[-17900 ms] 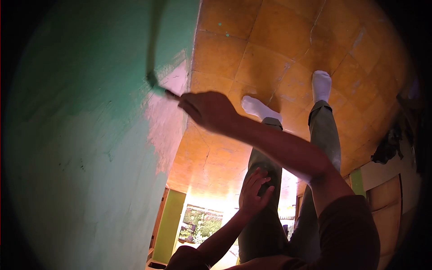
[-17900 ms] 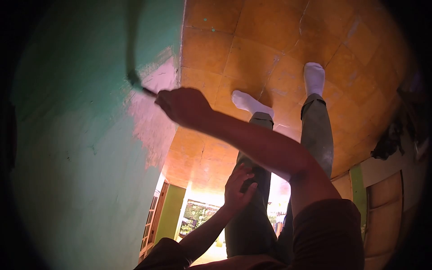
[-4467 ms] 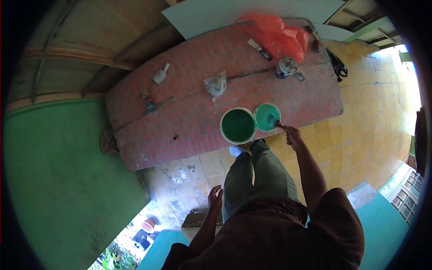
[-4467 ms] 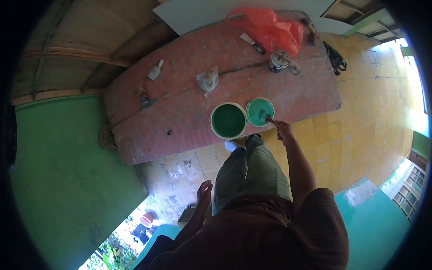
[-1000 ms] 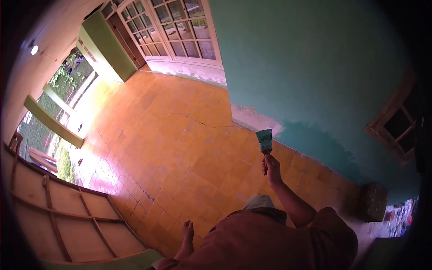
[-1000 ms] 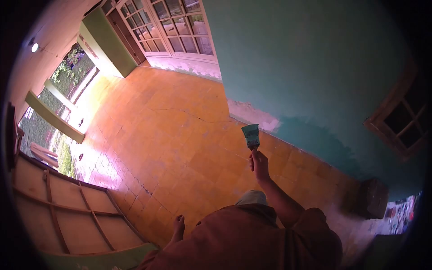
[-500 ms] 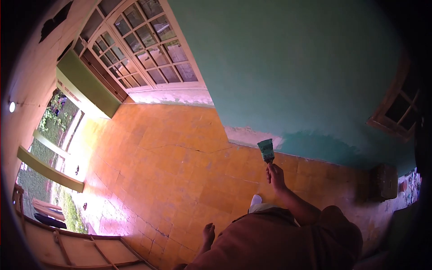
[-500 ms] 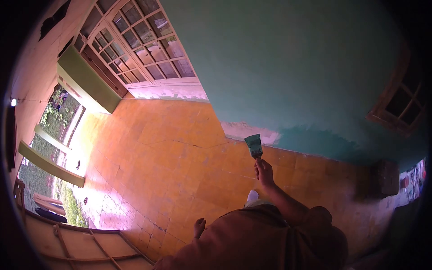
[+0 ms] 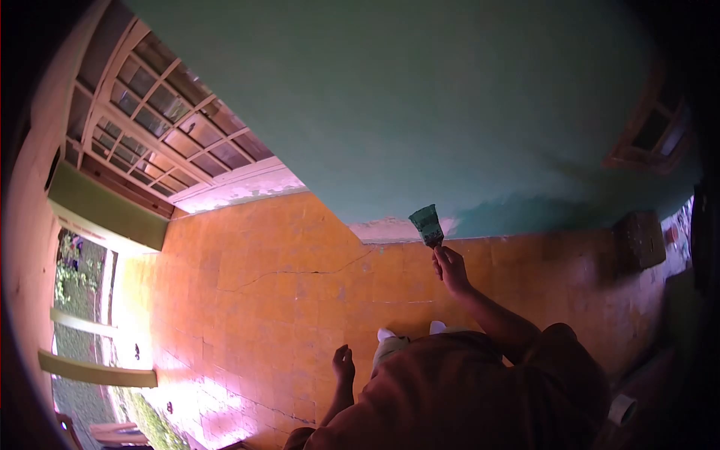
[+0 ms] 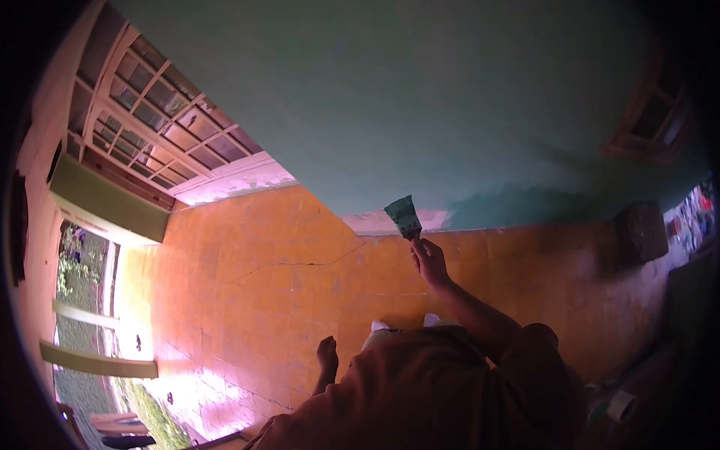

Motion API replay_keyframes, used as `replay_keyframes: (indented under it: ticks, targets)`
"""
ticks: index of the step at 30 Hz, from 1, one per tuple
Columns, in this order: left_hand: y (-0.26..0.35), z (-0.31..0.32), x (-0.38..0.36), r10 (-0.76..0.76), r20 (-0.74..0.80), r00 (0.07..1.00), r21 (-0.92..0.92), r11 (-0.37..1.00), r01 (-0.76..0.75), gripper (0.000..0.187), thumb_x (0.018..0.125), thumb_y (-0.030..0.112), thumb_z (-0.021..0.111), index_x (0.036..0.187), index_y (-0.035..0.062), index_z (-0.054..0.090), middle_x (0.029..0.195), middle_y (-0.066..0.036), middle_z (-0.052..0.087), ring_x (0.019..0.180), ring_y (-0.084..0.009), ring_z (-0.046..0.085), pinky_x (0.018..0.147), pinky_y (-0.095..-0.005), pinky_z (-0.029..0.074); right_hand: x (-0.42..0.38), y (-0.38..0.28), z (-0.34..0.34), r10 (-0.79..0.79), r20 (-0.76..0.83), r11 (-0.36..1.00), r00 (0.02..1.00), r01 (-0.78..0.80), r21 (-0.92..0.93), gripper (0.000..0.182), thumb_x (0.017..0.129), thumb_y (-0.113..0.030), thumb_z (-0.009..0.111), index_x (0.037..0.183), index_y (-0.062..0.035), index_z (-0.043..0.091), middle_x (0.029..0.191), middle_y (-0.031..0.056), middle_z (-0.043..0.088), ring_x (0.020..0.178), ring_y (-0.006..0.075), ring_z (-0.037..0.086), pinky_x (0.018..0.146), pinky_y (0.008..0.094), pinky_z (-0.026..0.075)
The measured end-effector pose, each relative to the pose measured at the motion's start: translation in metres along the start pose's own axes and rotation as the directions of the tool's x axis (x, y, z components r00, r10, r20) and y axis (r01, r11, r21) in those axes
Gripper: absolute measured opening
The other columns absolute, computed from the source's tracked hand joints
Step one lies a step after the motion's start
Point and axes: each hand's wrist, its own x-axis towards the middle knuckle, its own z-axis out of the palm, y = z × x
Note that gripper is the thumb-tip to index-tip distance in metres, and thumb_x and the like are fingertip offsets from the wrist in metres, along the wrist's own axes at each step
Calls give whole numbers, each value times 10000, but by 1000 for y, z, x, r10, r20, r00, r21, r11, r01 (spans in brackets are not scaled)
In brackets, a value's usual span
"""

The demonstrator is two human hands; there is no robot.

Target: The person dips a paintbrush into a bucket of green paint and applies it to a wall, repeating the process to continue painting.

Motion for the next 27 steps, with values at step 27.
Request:
replay_keyframes:
  ticks: [27]
  targets:
    - [251,134,344,443,839,315,-31,617,-786,187,871,84,630,1047,22,645,1056,-143,659,1038,-295,620,905,-371,471,46,193,-45,43,-828,959,559,-256,-124,502,932,-441,557,675,-12,507,569,93,443,531,180,421,525,364,341]
